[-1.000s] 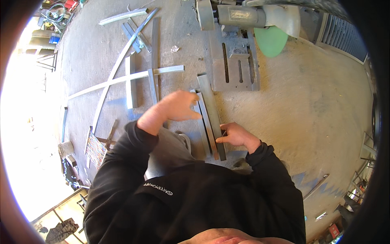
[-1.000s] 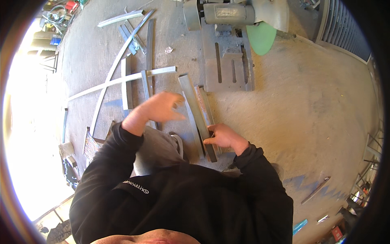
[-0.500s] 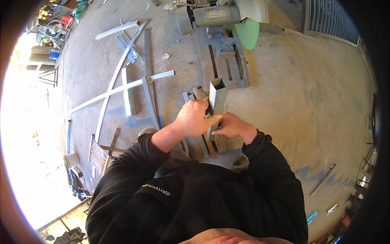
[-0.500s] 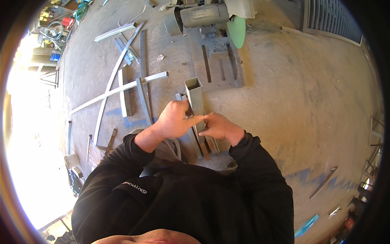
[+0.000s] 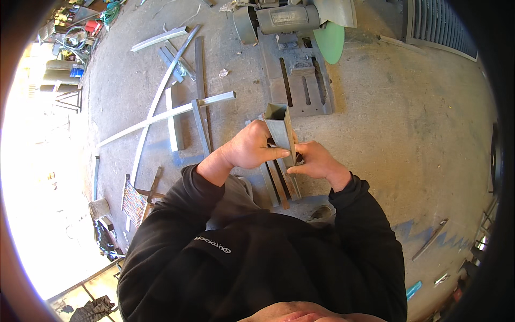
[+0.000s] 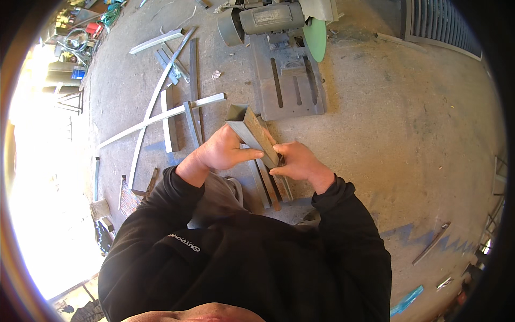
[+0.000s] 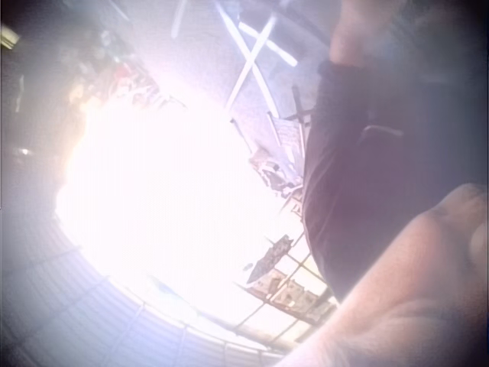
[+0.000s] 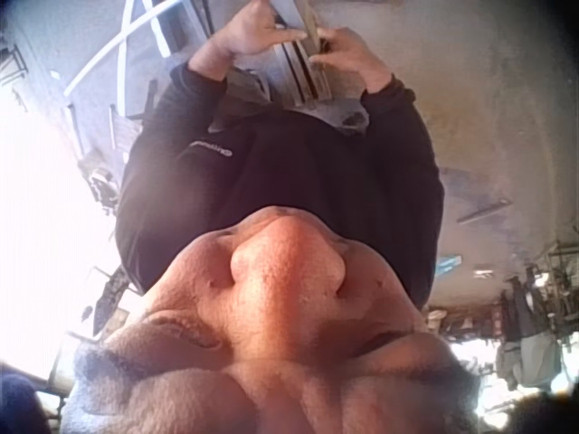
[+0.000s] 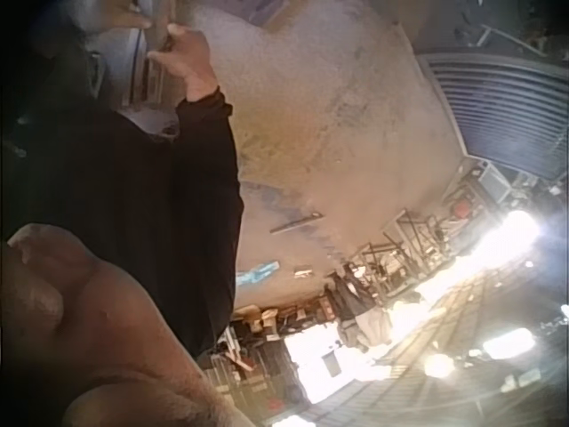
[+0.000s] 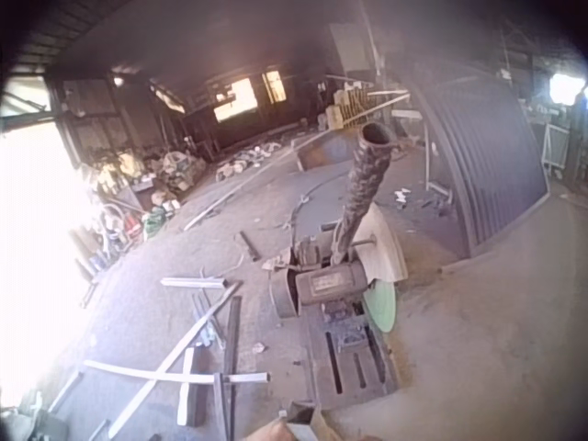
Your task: The person selects square metal tubes from a pile, carries them to a chop saw, and cuts them into shorter pieces. The person handles the tubes by hand and operates the saw to produce multiple cut sections.
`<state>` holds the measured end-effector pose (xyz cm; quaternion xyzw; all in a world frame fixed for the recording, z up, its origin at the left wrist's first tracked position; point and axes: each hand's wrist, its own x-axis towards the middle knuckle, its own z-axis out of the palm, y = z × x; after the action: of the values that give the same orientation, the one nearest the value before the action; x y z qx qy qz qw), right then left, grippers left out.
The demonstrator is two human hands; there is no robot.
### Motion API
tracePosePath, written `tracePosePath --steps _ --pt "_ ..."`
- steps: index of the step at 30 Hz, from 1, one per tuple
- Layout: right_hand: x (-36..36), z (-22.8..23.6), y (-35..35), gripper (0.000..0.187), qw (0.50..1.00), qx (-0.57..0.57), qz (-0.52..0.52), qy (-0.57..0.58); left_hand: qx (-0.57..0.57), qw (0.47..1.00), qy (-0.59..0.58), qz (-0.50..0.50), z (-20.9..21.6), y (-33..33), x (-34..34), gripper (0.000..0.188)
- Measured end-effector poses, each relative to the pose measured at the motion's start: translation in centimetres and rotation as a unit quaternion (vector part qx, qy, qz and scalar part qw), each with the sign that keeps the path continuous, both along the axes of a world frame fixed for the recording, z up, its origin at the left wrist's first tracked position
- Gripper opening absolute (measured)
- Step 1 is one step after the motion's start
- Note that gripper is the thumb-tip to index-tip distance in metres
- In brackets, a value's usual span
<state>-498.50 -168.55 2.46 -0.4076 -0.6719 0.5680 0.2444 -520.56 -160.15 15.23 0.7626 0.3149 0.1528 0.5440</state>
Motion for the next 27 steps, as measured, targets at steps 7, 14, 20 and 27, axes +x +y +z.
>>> tracePosePath --steps 7,14,20,27 --pt "-0.1 -0.3 0.7 0.041 0.992 -0.112 -0.063 0.02 -0.13 0.978 0.022 0.164 -1.0 2.7 -1.4 0.029" --pt "2.4 2.1 2.1 0.032 0.95 -0.179 -0.038 0.252 -0.267 0.847 -0.113 0.445 -4.2 8.2 -7.2 0.027" --pt "-0.3 5.7 1.1 0.041 0.877 -0.211 -0.05 0.428 -0.37 0.76 -0.147 0.513 -7.8 8.0 -8.8 0.023" --pt "-1.6 7.1 0.6 0.056 0.936 -0.007 -0.106 0.334 -0.457 0.745 -0.08 0.48 -9.7 7.0 -7.4 0.027"
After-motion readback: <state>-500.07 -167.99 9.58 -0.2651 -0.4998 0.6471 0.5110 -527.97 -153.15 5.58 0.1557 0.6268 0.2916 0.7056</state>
